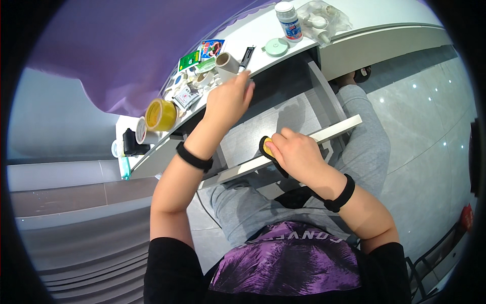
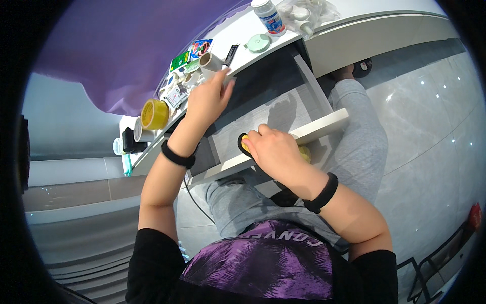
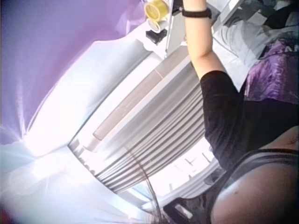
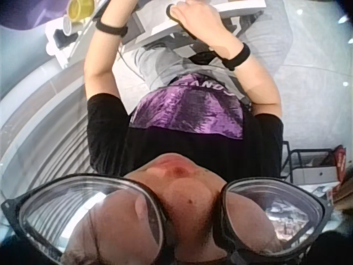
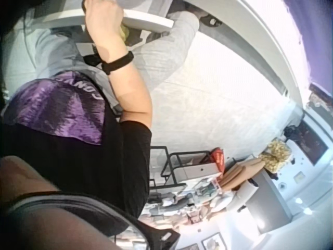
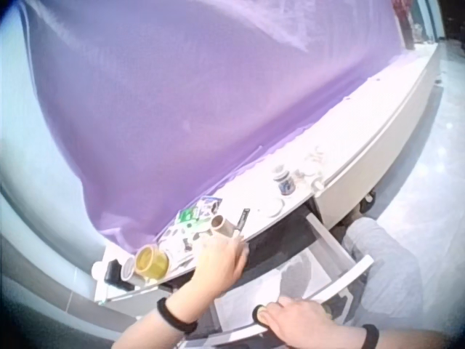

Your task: The person wipes the inside of an empty drawer using a cloth. They apply a cleaning substance from a tube to the cloth and scrub the bottom and interior edges of the drawer.

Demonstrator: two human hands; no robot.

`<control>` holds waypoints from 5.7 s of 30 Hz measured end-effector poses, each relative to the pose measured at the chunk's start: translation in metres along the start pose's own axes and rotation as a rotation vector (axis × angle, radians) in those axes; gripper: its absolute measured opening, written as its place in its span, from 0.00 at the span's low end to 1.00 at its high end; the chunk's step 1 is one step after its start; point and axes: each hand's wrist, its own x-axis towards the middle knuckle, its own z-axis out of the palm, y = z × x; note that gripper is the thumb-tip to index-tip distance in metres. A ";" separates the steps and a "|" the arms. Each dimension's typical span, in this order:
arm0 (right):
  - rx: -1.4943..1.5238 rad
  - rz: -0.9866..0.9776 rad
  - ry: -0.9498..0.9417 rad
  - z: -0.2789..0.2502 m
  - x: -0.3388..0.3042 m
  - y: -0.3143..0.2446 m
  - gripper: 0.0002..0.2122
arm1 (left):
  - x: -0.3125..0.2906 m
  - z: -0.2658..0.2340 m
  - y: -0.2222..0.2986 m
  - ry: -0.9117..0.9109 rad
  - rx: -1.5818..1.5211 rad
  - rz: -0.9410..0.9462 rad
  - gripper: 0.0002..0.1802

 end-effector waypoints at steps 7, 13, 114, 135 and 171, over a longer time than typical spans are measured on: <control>-0.068 -0.029 -0.086 0.001 -0.002 0.003 0.13 | -0.103 -0.048 -0.006 -0.796 -0.432 0.097 0.20; -0.112 -0.007 -0.223 -0.006 -0.012 -0.005 0.14 | -0.189 -0.040 0.007 -0.419 -0.327 0.023 0.19; 0.721 0.130 -0.440 -0.022 -0.021 -0.085 0.06 | -0.195 -0.067 0.071 0.286 -1.228 -0.512 0.07; 1.212 0.425 -0.511 -0.022 -0.031 -0.088 0.11 | -0.203 -0.083 0.057 0.206 -1.391 -0.449 0.08; 0.876 0.452 -0.631 -0.029 -0.029 -0.079 0.05 | -0.206 -0.086 0.038 0.108 -0.747 -0.238 0.08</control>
